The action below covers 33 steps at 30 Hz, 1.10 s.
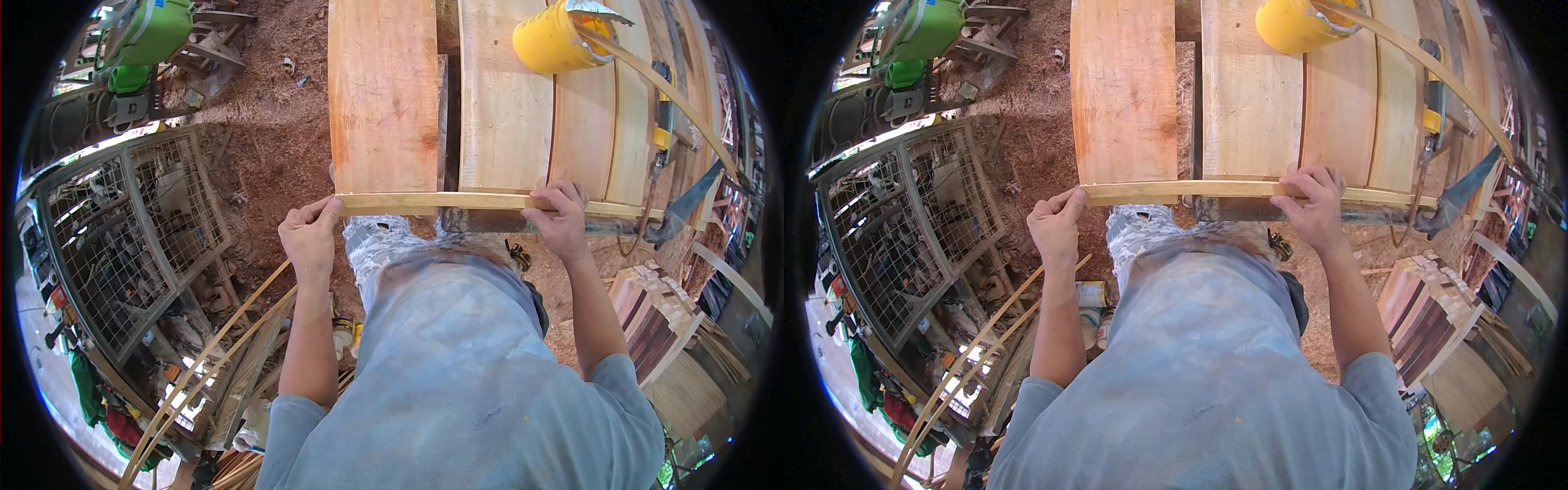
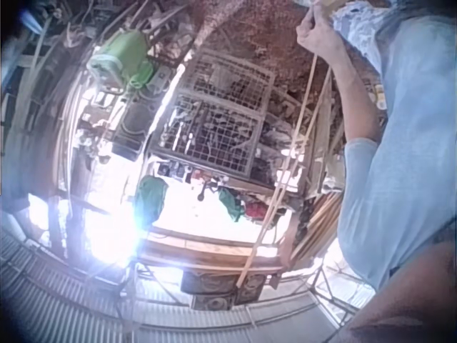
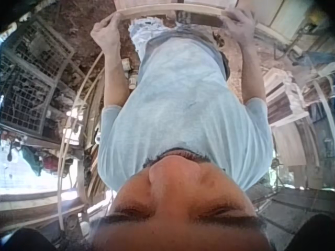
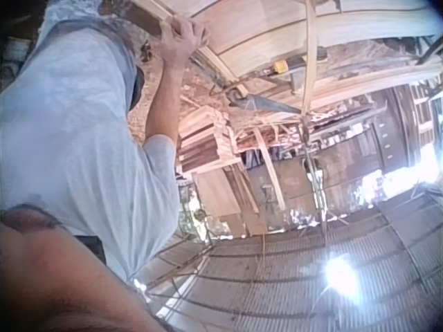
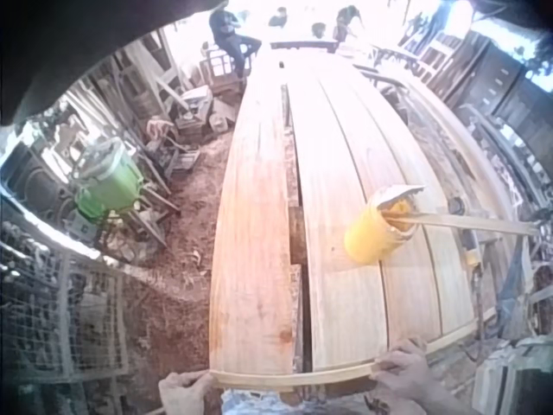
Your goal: The person applies adhesive from a yellow container onto a thin wooden strip and a larger board, then aligns and attaches the strip using a yellow nail gun.
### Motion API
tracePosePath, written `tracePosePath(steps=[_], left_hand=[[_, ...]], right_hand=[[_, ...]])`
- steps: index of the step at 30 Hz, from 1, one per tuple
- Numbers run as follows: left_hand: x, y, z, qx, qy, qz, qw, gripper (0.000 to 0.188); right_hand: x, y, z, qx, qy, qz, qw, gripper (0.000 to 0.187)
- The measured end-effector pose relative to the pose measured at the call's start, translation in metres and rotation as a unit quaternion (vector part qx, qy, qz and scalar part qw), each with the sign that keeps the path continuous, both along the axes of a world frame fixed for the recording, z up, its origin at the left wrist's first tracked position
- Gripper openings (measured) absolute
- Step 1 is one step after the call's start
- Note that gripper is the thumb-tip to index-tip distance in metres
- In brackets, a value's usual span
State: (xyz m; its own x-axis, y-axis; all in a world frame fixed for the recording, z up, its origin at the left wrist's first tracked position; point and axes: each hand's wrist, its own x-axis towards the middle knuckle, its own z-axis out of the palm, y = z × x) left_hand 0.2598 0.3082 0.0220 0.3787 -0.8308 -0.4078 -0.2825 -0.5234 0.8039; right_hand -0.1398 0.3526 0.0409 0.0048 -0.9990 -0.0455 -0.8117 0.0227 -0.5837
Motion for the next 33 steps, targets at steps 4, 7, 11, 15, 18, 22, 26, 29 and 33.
tracePosePath(steps=[4, 7, 11, 15, 18, 22, 26, 29, 33], left_hand=[[-0.003, -0.002, 0.004, 0.024, -0.018, -0.005, 1.000, 0.023], [-0.007, -0.004, 0.009, 0.011, -0.026, -0.006, 1.000, 0.021], [-0.014, -0.008, 0.015, 0.000, -0.062, -0.023, 0.998, 0.019], [-0.020, -0.005, 0.015, -0.007, -0.081, -0.011, 0.997, 0.016], [-0.025, -0.002, 0.010, -0.016, -0.065, 0.014, 0.998, 0.015], [-0.034, 0.009, -0.005, -0.046, -0.048, 0.054, 0.996, 0.014], [-0.041, 0.019, -0.012, -0.125, -0.073, 0.051, 0.988, 0.016], [-0.041, 0.022, -0.010, -0.184, -0.111, -0.023, 0.976, 0.018], [-0.035, 0.020, -0.011, -0.223, -0.154, -0.061, 0.961, 0.020]], right_hand=[[-0.001, -0.001, 0.000, 0.006, 0.001, -0.007, 1.000, 0.025], [-0.002, 0.002, -0.003, 0.002, 0.014, 0.009, 1.000, 0.027], [0.017, 0.001, 0.006, 0.022, 0.047, -0.011, 0.999, 0.038], [0.083, -0.022, 0.016, -0.051, 0.017, 0.058, 0.997, 0.042], [0.116, -0.034, 0.008, -0.047, -0.027, 0.090, 0.995, 0.045], [0.123, -0.042, -0.001, -0.031, 0.025, 0.113, 0.993, 0.042], [0.123, -0.045, -0.005, -0.027, -0.009, 0.088, 0.996, 0.035], [0.123, -0.044, -0.004, -0.017, -0.002, 0.085, 0.996, 0.028], [0.124, -0.047, -0.001, -0.010, -0.006, 0.088, 0.996, 0.022]])
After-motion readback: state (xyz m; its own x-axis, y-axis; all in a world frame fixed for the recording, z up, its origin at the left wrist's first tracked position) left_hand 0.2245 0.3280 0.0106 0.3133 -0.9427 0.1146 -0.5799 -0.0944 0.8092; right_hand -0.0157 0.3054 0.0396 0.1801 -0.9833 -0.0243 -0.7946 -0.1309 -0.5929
